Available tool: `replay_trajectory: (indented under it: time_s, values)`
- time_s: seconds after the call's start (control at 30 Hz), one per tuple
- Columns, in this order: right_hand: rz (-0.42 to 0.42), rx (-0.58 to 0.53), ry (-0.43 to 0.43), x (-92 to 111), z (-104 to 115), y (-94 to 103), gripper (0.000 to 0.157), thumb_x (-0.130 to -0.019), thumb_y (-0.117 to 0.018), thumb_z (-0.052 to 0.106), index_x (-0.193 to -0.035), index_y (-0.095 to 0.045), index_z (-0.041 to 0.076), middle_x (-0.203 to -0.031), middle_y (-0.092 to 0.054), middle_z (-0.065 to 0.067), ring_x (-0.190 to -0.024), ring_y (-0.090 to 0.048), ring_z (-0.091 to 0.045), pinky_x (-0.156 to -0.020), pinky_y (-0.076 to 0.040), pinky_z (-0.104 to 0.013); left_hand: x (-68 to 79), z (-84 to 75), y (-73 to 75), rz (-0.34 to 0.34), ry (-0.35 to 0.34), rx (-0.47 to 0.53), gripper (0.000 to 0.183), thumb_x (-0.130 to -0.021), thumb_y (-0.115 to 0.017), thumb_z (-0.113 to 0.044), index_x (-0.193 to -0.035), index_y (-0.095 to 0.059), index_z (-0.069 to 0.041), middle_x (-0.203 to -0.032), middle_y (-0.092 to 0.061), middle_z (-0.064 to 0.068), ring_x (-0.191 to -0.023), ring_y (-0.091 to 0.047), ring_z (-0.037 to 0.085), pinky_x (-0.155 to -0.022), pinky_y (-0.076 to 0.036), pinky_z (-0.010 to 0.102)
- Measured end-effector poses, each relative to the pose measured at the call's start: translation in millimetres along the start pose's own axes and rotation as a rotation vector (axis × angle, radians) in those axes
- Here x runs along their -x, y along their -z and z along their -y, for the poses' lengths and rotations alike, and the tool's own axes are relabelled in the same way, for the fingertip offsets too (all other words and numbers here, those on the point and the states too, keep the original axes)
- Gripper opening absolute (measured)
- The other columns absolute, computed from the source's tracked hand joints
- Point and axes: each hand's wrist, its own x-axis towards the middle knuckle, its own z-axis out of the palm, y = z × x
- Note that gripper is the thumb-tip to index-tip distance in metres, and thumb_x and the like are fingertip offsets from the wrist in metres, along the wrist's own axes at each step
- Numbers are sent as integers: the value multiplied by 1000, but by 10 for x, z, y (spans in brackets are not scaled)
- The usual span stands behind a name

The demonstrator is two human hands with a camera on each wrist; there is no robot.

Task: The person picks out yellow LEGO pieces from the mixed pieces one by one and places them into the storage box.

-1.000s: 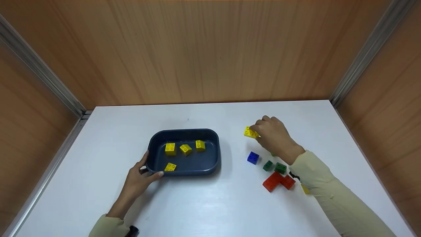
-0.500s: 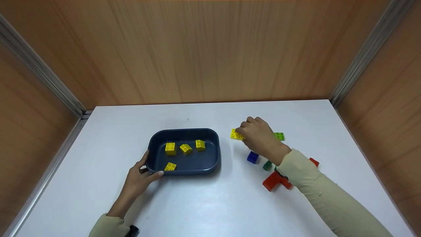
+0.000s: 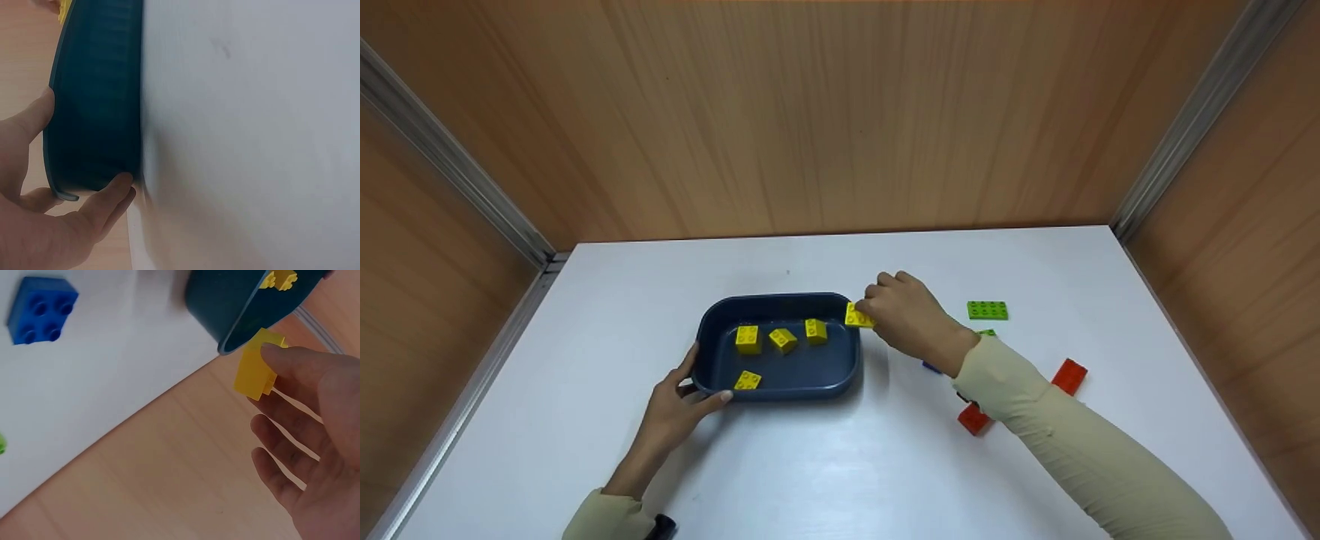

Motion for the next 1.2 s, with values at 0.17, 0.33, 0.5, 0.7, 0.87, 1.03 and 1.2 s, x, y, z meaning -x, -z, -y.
replay_trajectory:
  time_s: [0.17, 0.33, 0.5, 0.7, 0.87, 1.03, 1.2]
  values:
    - [6, 8, 43, -108, 126, 7, 42, -82, -93, 13, -122, -80, 11, -113, -79, -7, -105, -69, -26, -94, -61, -41, 14, -3, -3, -6, -4, -9, 102, -87, -89, -17, -168, -28, -8, -141, -52, 27, -133, -58, 45, -106, -56, 44]
    - [41, 5, 80, -233, 247, 5, 39, -87, -90, 15, -124, -79, 11, -114, -79, -7, -106, -69, -27, -95, -60, -42, 13, -4, -6, -3, 2, -5, 102, -87, -89, -18, -168, -27, -8, -141, -52, 27, -134, -57, 45, -107, -56, 45]
    - [76, -15, 107, -359, 342, -30, 35, -91, -86, 16, -124, -79, 10, -112, -79, -7, -103, -68, -27, -95, -60, -42, 16, 6, 7, 1, 7, 2, 102, -87, -89, -18, -168, -27, -9, -144, -51, 27, -135, -57, 45, -107, -56, 44]
    - [114, -16, 147, -501, 445, -66, 31, -92, -85, 15, -123, -80, 11, -111, -79, -6, -102, -69, -26, -94, -60, -42, 15, 15, 16, -2, 4, -9, 102, -87, -89, -19, -168, -28, -9, -145, -51, 27, -135, -57, 45, -108, -55, 45]
    - [136, -5, 195, -577, 520, -88, 29, -92, -84, 14, -120, -81, 11, -110, -79, -6, -100, -69, -25, -93, -60, -42, 22, 14, 20, -1, 8, -16, 102, -87, -89, -20, -168, -28, -9, -147, -51, 28, -135, -57, 45, -108, -55, 46]
    - [146, 6, 251, -649, 566, -118, 23, -90, -86, 12, -113, -83, 12, -104, -79, -4, -97, -68, -23, -91, -61, -42, 26, 9, 17, -9, 6, -19, 102, -87, -89, -20, -168, -28, -9, -145, -51, 27, -134, -57, 45, -107, -55, 47]
    - [206, 8, 293, -724, 625, -150, 26, -92, -84, 14, -117, -83, 13, -108, -80, -4, -94, -65, -21, -90, -61, -38, 32, 4, 9, -11, 13, -24, 102, -87, -90, -21, -168, -28, -8, -145, -52, 26, -135, -57, 45, -108, -55, 47]
